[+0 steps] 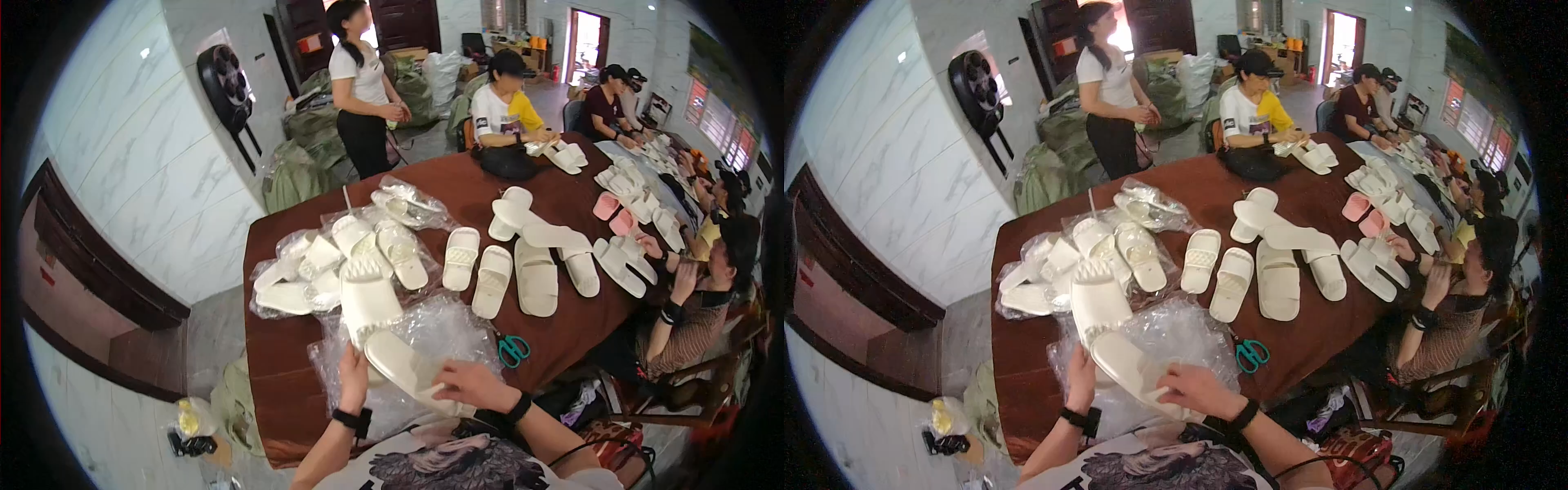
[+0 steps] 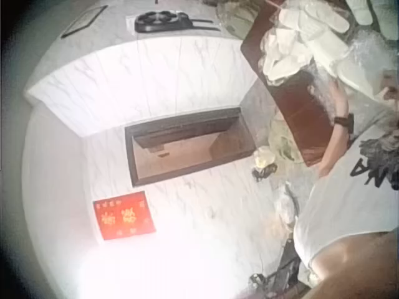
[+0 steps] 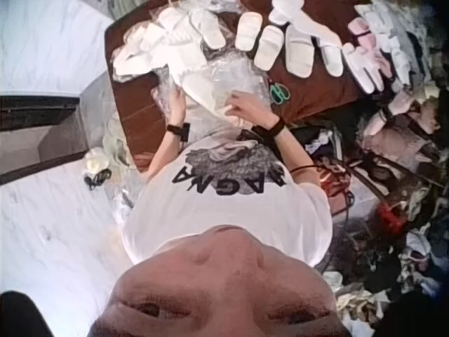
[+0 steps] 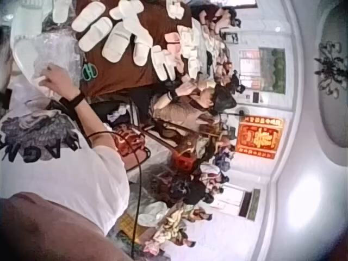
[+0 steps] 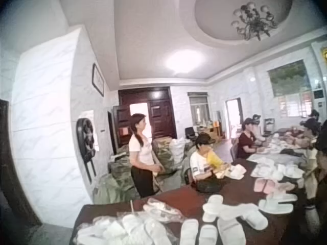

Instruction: Packaging and sorting foam slippers into plastic bags at a manufacturing assembly station.

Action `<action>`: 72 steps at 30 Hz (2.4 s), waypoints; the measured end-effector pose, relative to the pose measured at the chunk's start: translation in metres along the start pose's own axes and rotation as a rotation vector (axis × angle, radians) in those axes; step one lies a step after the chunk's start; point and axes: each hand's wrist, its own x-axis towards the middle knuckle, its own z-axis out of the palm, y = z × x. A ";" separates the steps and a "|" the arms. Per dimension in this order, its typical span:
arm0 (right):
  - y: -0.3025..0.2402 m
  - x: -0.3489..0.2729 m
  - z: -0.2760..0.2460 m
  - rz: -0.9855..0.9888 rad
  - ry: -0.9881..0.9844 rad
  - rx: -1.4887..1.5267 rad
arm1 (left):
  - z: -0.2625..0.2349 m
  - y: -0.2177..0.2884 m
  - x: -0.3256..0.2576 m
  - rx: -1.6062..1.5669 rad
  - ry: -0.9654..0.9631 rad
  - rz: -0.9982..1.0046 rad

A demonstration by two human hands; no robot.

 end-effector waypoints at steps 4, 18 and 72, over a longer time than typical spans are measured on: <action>-0.003 0.014 0.013 0.201 0.153 0.104 | 0.032 0.022 -0.011 -0.012 0.119 0.019; 0.072 0.042 -0.032 0.333 0.500 -0.119 | 0.015 0.029 -0.045 0.174 -0.130 0.073; 0.076 0.003 0.072 0.226 -0.189 -0.254 | 0.038 -0.075 0.206 -0.663 -0.246 -0.476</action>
